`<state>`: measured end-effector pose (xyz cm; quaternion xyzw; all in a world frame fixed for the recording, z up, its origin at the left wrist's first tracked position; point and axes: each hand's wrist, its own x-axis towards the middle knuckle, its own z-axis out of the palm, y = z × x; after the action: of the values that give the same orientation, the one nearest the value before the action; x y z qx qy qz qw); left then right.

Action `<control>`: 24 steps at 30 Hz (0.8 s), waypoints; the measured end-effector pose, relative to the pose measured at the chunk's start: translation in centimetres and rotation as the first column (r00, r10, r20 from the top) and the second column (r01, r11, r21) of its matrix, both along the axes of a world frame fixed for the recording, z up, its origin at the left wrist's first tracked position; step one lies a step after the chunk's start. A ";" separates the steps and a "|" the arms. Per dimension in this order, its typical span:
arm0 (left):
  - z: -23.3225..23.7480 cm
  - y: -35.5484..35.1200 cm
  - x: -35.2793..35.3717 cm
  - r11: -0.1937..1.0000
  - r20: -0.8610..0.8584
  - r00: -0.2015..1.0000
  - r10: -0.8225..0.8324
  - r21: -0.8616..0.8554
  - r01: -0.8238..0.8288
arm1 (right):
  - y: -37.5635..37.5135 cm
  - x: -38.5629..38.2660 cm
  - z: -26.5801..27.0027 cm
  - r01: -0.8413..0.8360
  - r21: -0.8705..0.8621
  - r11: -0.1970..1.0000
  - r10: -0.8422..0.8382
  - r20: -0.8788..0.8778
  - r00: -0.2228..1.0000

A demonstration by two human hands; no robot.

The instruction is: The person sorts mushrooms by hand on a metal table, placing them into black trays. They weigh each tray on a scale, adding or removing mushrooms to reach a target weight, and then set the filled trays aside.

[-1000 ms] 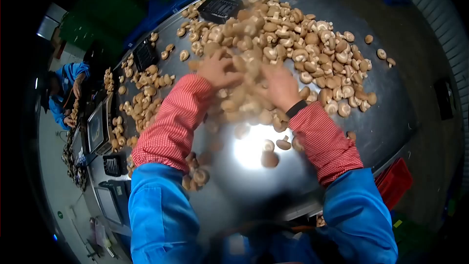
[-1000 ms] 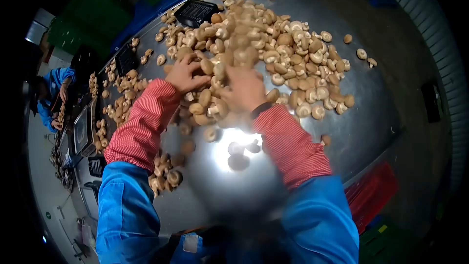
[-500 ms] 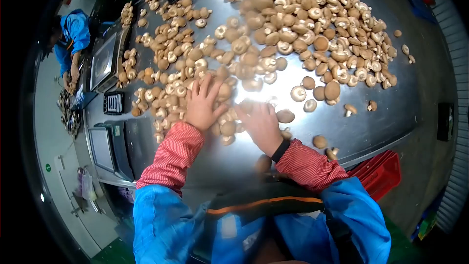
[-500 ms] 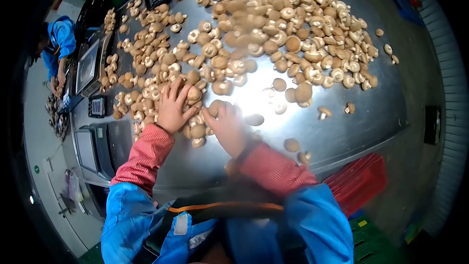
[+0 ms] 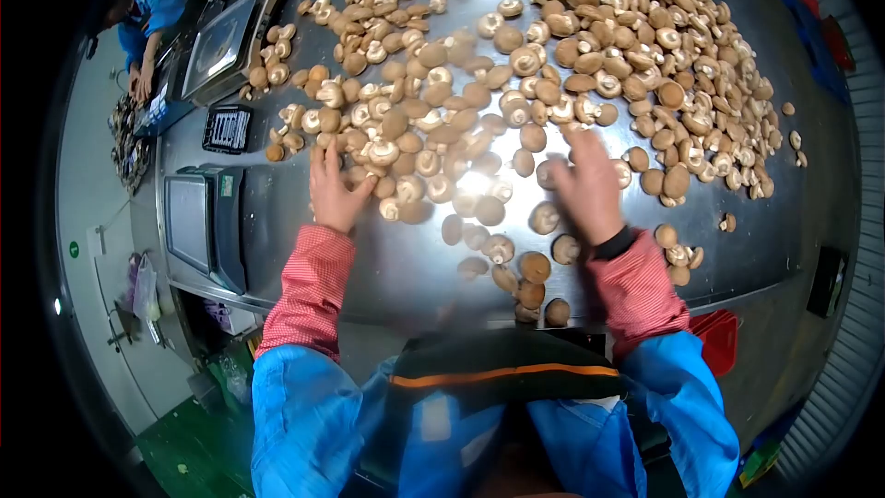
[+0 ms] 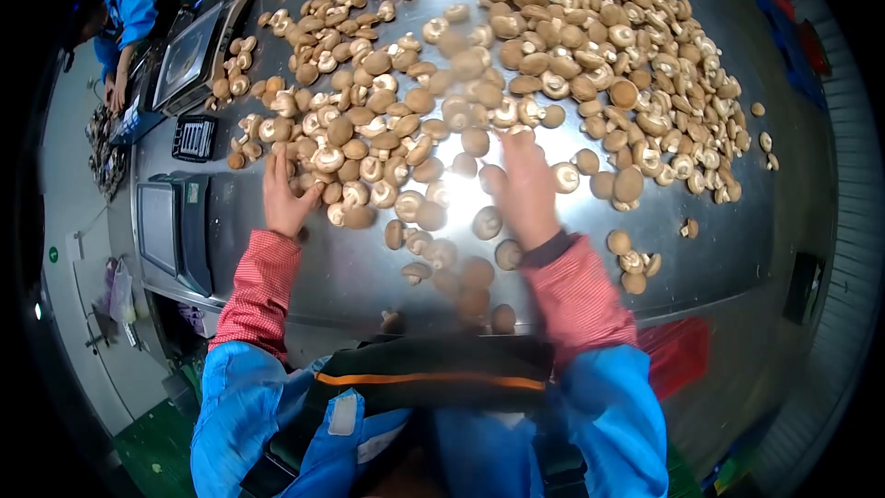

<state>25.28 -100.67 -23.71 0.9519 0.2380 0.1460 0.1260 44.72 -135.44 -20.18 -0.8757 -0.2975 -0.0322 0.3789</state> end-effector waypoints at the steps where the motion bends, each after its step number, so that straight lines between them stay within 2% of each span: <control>1: 0.8 -1.1 0.2 0.999 0.061 0.998 -0.034 0.034 0.032 | -0.8 2.1 -0.6 0.028 -0.074 0.997 -0.030 -0.026 0.999; 2: 1.6 -2.4 0.4 0.996 0.117 0.991 -0.068 0.070 0.060 | -0.8 3.6 -0.5 0.117 -0.145 0.983 -0.120 -0.011 0.993; 3: 2.5 -4.4 0.8 0.996 0.144 0.986 -0.086 0.050 0.080 | -1.2 5.3 -1.2 0.091 -0.168 0.982 -0.077 0.088 0.993; 4: 3.2 -6.3 1.3 0.981 0.174 0.967 -0.187 -0.021 0.193 | -1.1 6.5 -1.5 0.091 -0.211 0.973 -0.058 0.158 0.986; 5: 4.4 -8.8 1.9 0.951 0.131 0.945 -0.301 -0.037 0.308 | -0.8 7.4 -2.3 0.141 -0.261 0.955 -0.081 0.227 0.970; 6: 4.3 -11.3 2.1 0.908 0.235 0.897 -0.375 -0.100 0.406 | -0.2 7.8 -2.5 0.172 -0.368 0.914 -0.097 0.212 0.972; 7: 3.3 -13.2 1.8 0.862 0.129 0.870 -0.476 -0.128 0.491 | 0.5 8.1 -2.5 0.199 -0.470 0.860 -0.114 0.202 0.973; 8: 2.7 -14.6 1.2 0.845 -0.064 0.843 -0.535 -0.025 0.534 | 1.1 8.0 -3.7 0.217 -0.469 0.856 -0.104 0.256 0.961; 9: 2.2 -14.5 1.3 0.866 -0.089 0.861 -0.501 -0.043 0.499 | 2.2 6.9 -2.6 0.153 -0.484 0.861 -0.108 0.119 0.987; 11: 1.3 -13.6 2.1 0.897 -0.143 0.885 -0.442 -0.085 0.434 | 3.2 4.6 -2.8 0.114 -0.472 0.874 0.014 0.258 0.966; 12: 1.2 -12.6 2.6 0.929 -0.169 0.914 -0.369 -0.024 0.370 | 3.5 3.7 -3.6 0.083 -0.387 0.918 0.022 0.258 0.966; 13: -0.1 -10.5 2.4 0.934 -0.218 0.911 -0.351 -0.018 0.356 | 4.2 2.3 -3.1 0.058 -0.367 0.928 0.011 0.184 0.983; 14: -0.1 -8.8 2.8 0.932 -0.288 0.890 -0.353 -0.022 0.362 | 4.7 1.3 -3.3 -0.010 -0.342 0.940 0.075 0.180 0.981; 15: 0.1 -7.2 3.0 0.903 -0.397 0.856 -0.332 0.128 0.410 | 5.2 0.0 -3.8 -0.081 -0.316 0.945 0.142 0.174 0.974; 17: 0.5 -3.8 3.0 0.864 -0.485 0.817 -0.312 0.212 0.456 | 6.8 -2.9 -5.5 -0.096 -0.381 0.919 0.188 0.212 0.959; 19: 1.2 -1.9 2.7 0.889 -0.487 0.841 -0.237 0.240 0.390 | 7.7 -4.9 -5.3 -0.146 -0.259 0.955 0.187 0.138 0.973; 23: 1.0 3.2 1.8 0.938 -0.504 0.864 -0.004 0.297 0.177 | 7.8 -7.7 -3.1 -0.275 -0.240 0.931 0.278 -0.021 0.960; 24: 0.8 4.2 1.2 0.962 -0.490 0.868 0.073 0.263 0.067 | 7.7 -8.4 -2.3 -0.309 -0.234 0.922 0.307 -0.045 0.951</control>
<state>26.44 -96.45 -22.86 0.9652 0.2414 -0.0717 -0.0711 36.37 -127.75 -22.52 -0.8573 -0.4317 0.0669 0.2724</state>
